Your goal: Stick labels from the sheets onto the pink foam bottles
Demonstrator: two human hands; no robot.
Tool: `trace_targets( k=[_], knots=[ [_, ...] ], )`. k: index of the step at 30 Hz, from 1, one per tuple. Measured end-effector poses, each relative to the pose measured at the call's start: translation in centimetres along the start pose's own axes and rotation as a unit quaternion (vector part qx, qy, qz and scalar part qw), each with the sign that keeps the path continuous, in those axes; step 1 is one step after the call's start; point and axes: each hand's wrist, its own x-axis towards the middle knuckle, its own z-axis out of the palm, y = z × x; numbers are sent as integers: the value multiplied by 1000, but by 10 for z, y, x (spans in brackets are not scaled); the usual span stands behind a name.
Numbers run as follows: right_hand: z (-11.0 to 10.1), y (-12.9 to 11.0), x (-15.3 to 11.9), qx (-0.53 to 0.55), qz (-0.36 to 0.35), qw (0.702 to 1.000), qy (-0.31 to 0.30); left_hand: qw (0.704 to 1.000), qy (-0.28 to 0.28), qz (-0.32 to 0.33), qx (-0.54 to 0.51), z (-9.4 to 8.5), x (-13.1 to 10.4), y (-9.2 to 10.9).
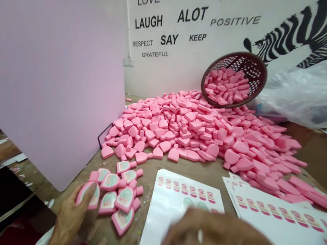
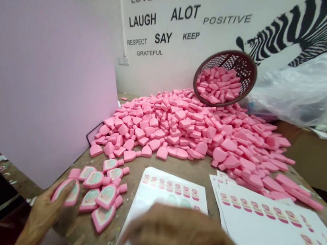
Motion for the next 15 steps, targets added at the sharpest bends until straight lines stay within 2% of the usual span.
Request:
trace_targets(
  k=[2,3,4,5,6,7,8,10,11,12,13,15],
  knots=[
    [-4,1,6,29,34,979,198,999,32,7,23,0,14,-14],
    [-3,1,7,30,46,980,191,998,41,2,39,1,20,-20],
    [-2,0,8,43,38,991,122,997,44,-7,61,2,26,-26],
    [-1,0,8,71,22,997,1,995,42,-20,87,3,30,-31],
    [-2,1,7,99,1,992,-79,992,39,-30,113,4,35,-35],
    [-4,4,8,132,-13,990,-54,989,38,-33,136,5,40,-40],
    [-9,10,9,158,-19,987,29,987,39,-26,155,6,44,-45],
    [-26,33,16,131,18,954,268,983,41,16,180,8,51,-54],
    [-35,50,22,78,74,941,322,979,43,46,192,9,53,-57],
    [-43,70,30,0,159,918,363,974,50,78,208,9,55,-59],
    [-49,90,39,-82,257,883,385,966,63,107,228,9,55,-59],
    [-53,129,59,-122,324,847,405,949,114,149,253,6,49,-54]
  ],
)
